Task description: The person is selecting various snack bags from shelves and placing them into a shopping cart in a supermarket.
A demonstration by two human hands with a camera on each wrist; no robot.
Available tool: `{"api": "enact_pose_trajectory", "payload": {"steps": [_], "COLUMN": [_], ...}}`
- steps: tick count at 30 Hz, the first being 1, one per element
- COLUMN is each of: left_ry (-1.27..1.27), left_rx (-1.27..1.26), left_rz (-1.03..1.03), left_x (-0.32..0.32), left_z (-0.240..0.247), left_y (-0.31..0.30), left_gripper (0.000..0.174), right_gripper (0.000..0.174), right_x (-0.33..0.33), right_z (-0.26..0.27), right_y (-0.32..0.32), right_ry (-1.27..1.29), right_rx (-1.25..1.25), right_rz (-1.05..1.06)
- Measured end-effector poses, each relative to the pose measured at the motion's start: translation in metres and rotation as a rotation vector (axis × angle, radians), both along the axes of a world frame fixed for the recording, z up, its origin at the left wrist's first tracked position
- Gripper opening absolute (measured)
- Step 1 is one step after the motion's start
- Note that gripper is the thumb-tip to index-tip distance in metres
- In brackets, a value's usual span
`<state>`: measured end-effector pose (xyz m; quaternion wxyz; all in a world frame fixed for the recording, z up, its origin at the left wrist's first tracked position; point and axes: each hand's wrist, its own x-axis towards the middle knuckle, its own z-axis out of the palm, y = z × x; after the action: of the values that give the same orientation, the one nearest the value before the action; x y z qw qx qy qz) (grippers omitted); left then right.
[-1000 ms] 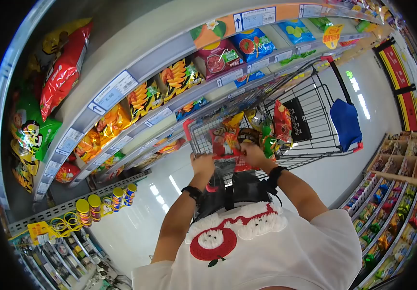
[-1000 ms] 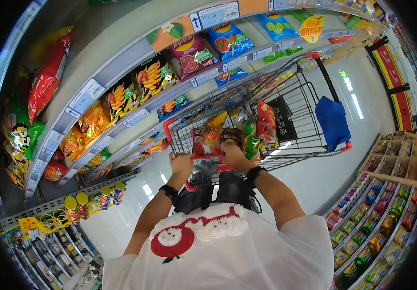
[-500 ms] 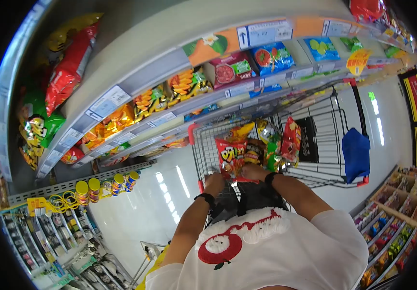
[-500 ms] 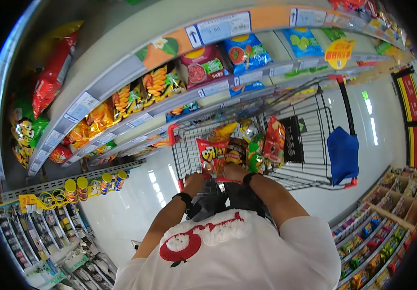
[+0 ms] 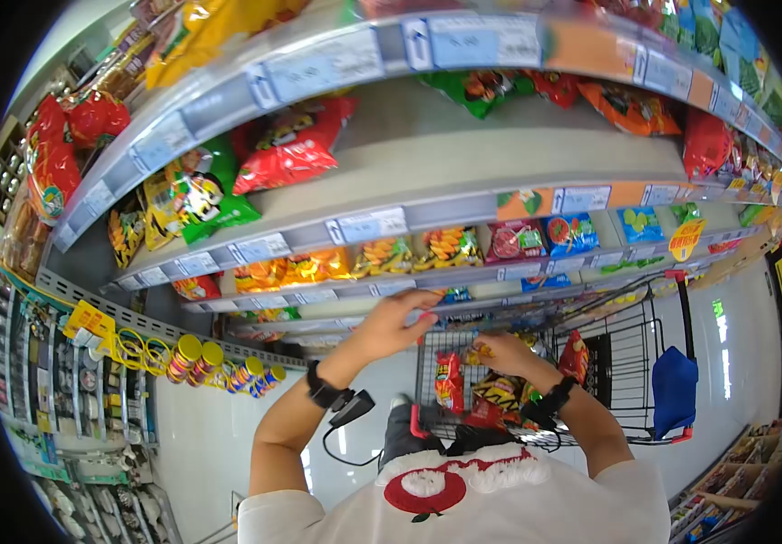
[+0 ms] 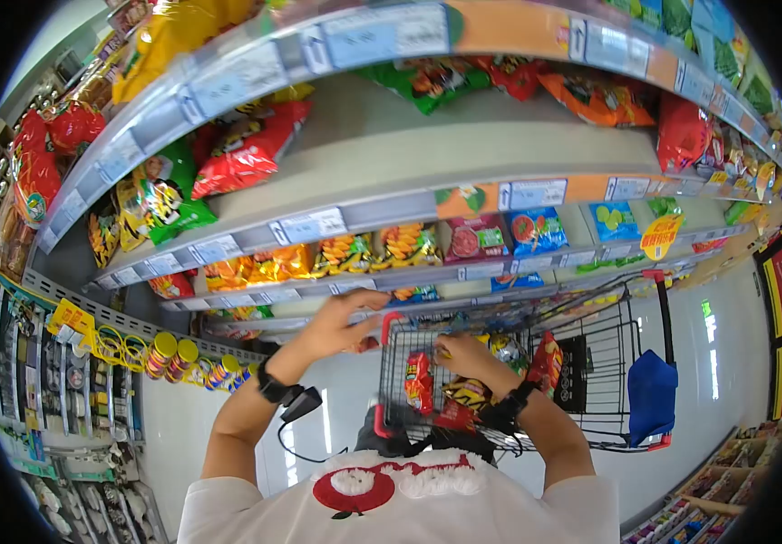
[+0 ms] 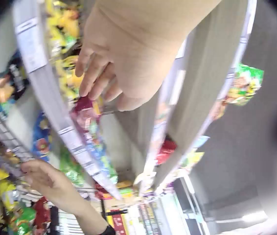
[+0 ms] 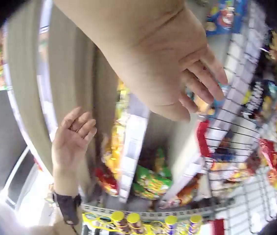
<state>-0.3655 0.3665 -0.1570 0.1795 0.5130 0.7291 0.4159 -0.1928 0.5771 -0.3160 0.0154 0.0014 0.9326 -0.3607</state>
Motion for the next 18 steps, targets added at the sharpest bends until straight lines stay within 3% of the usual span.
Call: {"api": "enact_pose_trajectory", "payload": {"steps": [1, 4, 7, 10, 15, 18], "left_ry": [0.124, 0.721, 1.049, 1.270, 1.091, 1.048], "left_rx": [0.111, 0.263, 0.130, 0.026, -0.153, -0.196], "left_rz": [0.018, 0.226, 0.598, 0.744, 0.657, 0.626], "left_x": [-0.009, -0.037, -0.077, -0.119, -0.142, -0.150], "left_z": [0.033, 0.117, 0.156, 0.157, 0.167, 0.165], "left_y": [-0.012, -0.048, -0.074, -0.088, -0.091, -0.090], "left_gripper": [0.032, 0.034, 0.041, 0.047, 0.050, 0.048], "right_gripper": [0.026, 0.018, 0.016, 0.020, 0.027, 0.030], "right_x": [-0.015, -0.054, -0.104, -0.153, -0.214, -0.234], "right_z": [0.059, 0.166, 0.237, 0.279, 0.304, 0.301], "right_y": [-0.011, -0.044, -0.071, -0.093, -0.123, -0.124], "right_ry": [0.006, 0.398, 0.845, 1.062, 1.054, 0.684], "right_rx": [-0.020, -0.004, 0.104, 0.250, 0.464, 0.347], "right_rz": [-0.012, -0.086, -0.125, -0.221, -0.362, -0.448]}}
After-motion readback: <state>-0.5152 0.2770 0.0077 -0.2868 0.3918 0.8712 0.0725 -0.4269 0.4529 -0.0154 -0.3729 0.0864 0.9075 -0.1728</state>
